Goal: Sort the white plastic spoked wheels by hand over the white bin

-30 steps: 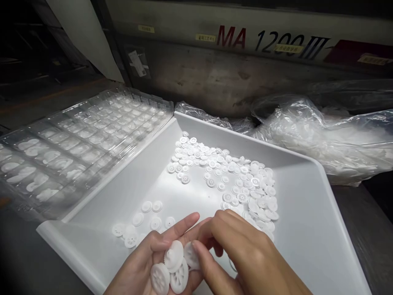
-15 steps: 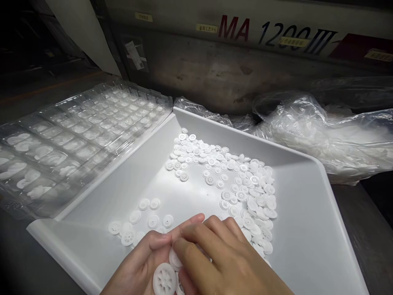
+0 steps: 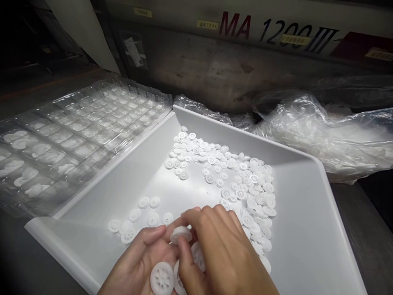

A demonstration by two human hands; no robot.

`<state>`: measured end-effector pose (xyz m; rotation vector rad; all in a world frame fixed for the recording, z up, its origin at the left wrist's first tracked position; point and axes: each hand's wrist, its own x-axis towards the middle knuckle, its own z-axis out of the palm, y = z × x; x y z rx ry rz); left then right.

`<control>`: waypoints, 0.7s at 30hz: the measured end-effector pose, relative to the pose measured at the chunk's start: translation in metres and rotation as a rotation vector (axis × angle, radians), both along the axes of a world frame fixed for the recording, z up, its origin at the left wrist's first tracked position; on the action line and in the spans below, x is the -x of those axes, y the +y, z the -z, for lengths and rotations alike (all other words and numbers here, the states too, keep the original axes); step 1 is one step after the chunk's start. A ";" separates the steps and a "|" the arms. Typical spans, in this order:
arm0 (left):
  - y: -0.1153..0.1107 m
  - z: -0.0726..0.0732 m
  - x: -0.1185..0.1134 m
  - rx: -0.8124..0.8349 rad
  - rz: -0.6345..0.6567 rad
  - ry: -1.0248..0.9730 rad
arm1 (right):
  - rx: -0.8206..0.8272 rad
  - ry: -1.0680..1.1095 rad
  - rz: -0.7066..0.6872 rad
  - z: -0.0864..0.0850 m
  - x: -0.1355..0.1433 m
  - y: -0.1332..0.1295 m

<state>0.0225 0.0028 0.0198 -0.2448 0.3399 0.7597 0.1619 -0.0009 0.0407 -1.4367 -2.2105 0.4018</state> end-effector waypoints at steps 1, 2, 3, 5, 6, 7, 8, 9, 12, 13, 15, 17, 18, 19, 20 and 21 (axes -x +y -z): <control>0.000 0.000 0.001 -0.008 -0.004 0.001 | 0.003 0.009 0.002 0.001 -0.001 0.001; -0.001 0.000 0.002 -0.013 -0.001 0.003 | -0.006 0.015 -0.001 0.002 -0.003 0.002; -0.001 0.000 0.004 -0.010 0.006 0.009 | -0.020 0.017 -0.010 0.003 -0.004 0.003; 0.000 -0.001 0.007 0.022 0.025 0.025 | -0.032 0.024 -0.023 0.002 -0.005 0.003; 0.000 -0.001 0.008 0.039 0.034 0.033 | -0.014 0.036 -0.015 0.001 -0.005 0.003; 0.000 -0.002 0.009 0.053 0.043 0.041 | 0.021 0.055 0.006 0.000 -0.005 0.001; 0.000 -0.002 0.010 0.060 0.050 0.047 | 0.061 0.084 0.033 -0.002 -0.004 0.000; 0.001 -0.002 0.010 0.064 0.053 0.048 | 0.100 0.119 0.065 -0.004 -0.003 -0.001; 0.001 -0.003 0.008 0.069 0.051 0.038 | 0.179 0.197 0.116 -0.008 -0.001 -0.005; 0.000 -0.003 0.007 0.072 0.048 0.037 | 0.183 0.211 0.114 -0.009 -0.001 -0.005; 0.000 -0.004 0.006 0.082 0.037 0.037 | 0.173 0.217 0.098 -0.010 -0.003 -0.005; 0.000 -0.005 0.005 0.090 0.024 0.051 | 0.158 0.188 0.068 -0.010 -0.006 -0.004; 0.001 -0.006 0.006 0.099 0.022 0.059 | 0.154 0.165 0.043 -0.009 -0.008 -0.004; 0.001 -0.007 0.006 0.110 0.023 0.062 | 0.157 0.139 0.016 -0.009 -0.010 -0.004; 0.002 -0.007 0.007 0.116 0.028 0.060 | 0.163 0.109 -0.009 -0.008 -0.012 -0.005; 0.003 -0.008 0.008 0.118 0.037 0.052 | 0.169 0.074 -0.034 -0.008 -0.014 -0.005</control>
